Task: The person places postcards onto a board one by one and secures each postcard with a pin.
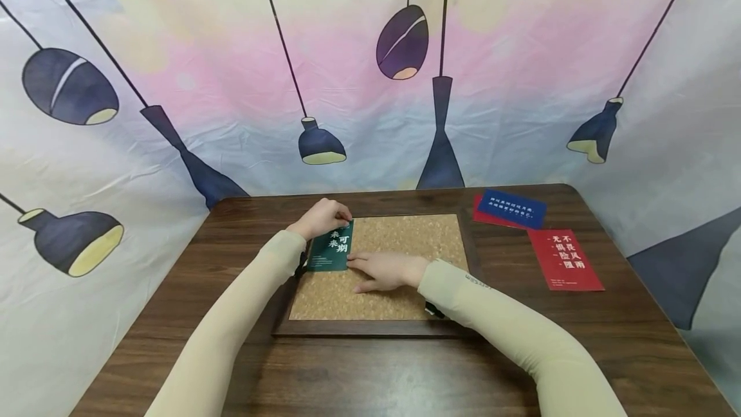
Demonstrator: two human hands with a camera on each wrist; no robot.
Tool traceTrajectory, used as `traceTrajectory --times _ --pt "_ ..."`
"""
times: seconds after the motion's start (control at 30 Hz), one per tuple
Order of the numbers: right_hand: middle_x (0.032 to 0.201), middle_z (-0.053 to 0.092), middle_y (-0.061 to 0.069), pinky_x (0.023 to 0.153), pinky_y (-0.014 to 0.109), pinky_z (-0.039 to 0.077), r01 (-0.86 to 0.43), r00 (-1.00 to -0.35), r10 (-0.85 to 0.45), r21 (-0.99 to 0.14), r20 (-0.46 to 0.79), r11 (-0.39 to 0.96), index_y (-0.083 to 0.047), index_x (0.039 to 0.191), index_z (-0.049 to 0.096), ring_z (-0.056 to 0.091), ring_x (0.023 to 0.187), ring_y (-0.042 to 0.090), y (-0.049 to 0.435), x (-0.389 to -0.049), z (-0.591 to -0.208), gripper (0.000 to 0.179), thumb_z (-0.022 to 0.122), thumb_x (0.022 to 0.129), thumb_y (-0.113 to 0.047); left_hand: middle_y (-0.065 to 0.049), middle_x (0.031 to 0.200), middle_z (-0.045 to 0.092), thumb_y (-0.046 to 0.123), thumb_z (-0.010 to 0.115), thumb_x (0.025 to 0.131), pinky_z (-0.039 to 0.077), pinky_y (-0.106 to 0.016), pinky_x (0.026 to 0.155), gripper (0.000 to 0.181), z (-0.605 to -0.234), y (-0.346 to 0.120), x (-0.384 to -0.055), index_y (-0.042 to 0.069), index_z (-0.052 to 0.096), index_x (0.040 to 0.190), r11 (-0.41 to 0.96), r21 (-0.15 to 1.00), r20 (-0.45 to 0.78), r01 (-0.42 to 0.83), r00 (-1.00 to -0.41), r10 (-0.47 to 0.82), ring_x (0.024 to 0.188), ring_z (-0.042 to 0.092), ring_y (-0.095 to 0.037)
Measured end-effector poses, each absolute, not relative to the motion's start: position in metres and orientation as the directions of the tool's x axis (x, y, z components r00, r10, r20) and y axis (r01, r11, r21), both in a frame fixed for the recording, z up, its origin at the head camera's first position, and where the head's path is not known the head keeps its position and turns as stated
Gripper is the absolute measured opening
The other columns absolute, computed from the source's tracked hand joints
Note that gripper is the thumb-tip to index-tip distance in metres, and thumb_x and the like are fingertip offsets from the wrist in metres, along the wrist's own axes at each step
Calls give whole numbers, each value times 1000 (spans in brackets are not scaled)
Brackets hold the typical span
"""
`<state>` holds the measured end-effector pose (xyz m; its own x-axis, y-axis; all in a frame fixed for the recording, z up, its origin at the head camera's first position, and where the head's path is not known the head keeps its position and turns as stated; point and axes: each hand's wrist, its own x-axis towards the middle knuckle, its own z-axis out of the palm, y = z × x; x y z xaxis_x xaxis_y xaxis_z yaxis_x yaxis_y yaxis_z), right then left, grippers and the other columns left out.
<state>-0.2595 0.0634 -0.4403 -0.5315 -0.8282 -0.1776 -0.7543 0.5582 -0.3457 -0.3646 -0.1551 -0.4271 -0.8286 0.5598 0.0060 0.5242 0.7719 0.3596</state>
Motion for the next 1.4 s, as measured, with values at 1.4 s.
traceTrajectory --times 1.4 --pt "159 38 10 115 40 35 -780 -517 -845 -331 -137 531 -8 153 44 39 144 25 65 -263 -439 64 58 102 -44 -6 99 75 10 71 96 58 -31 79 10 -428 -148 -374 8 80 100 800 325 -14 505 -843 538 85 69 -15"
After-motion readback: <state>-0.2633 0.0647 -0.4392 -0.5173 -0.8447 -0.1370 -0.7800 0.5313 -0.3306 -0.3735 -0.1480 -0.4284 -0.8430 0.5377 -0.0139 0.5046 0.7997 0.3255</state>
